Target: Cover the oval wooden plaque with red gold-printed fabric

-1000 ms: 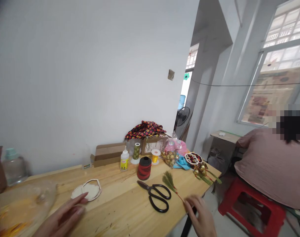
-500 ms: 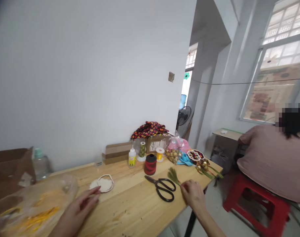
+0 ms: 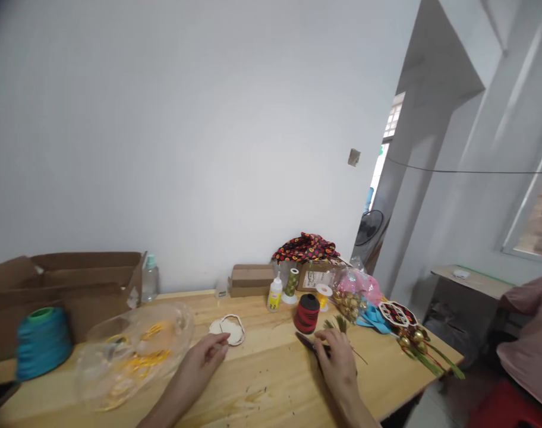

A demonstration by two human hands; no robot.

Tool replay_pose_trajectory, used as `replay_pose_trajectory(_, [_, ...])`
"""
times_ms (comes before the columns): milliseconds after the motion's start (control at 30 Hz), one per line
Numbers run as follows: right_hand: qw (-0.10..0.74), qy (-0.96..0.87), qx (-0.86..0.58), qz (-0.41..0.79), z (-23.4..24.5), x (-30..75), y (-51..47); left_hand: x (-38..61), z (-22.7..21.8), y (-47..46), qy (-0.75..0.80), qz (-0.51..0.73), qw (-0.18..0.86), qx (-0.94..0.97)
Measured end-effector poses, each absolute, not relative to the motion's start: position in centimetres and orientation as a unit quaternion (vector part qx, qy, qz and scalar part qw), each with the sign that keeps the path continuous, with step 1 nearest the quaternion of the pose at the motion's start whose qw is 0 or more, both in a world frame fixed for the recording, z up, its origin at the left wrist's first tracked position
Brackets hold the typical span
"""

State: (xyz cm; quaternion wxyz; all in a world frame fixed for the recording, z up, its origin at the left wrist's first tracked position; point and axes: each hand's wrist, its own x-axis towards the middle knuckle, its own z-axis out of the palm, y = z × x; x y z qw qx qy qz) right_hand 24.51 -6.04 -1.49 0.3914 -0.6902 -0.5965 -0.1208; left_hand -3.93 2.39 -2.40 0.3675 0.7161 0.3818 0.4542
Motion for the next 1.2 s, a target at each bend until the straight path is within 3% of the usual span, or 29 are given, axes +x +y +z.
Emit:
replay_pose_trajectory(467, [0.324,-0.738,-0.592,-0.001,-2.2,9.9,3.4,-4.0,-4.4,3.5,0.43,0.53,0.409,0.606])
replay_pose_trajectory(800, [0.357,-0.736,-0.557,0.143,-3.4,12.1,3.2,-3.7,-4.0,2.6,0.438,0.502,0.438,0.603])
replay_pose_trajectory(1200, [0.419,-0.695,-0.534,0.238,-3.2,10.2,2.1,-4.8,-2.4,2.2,0.486,0.466,0.379,0.635])
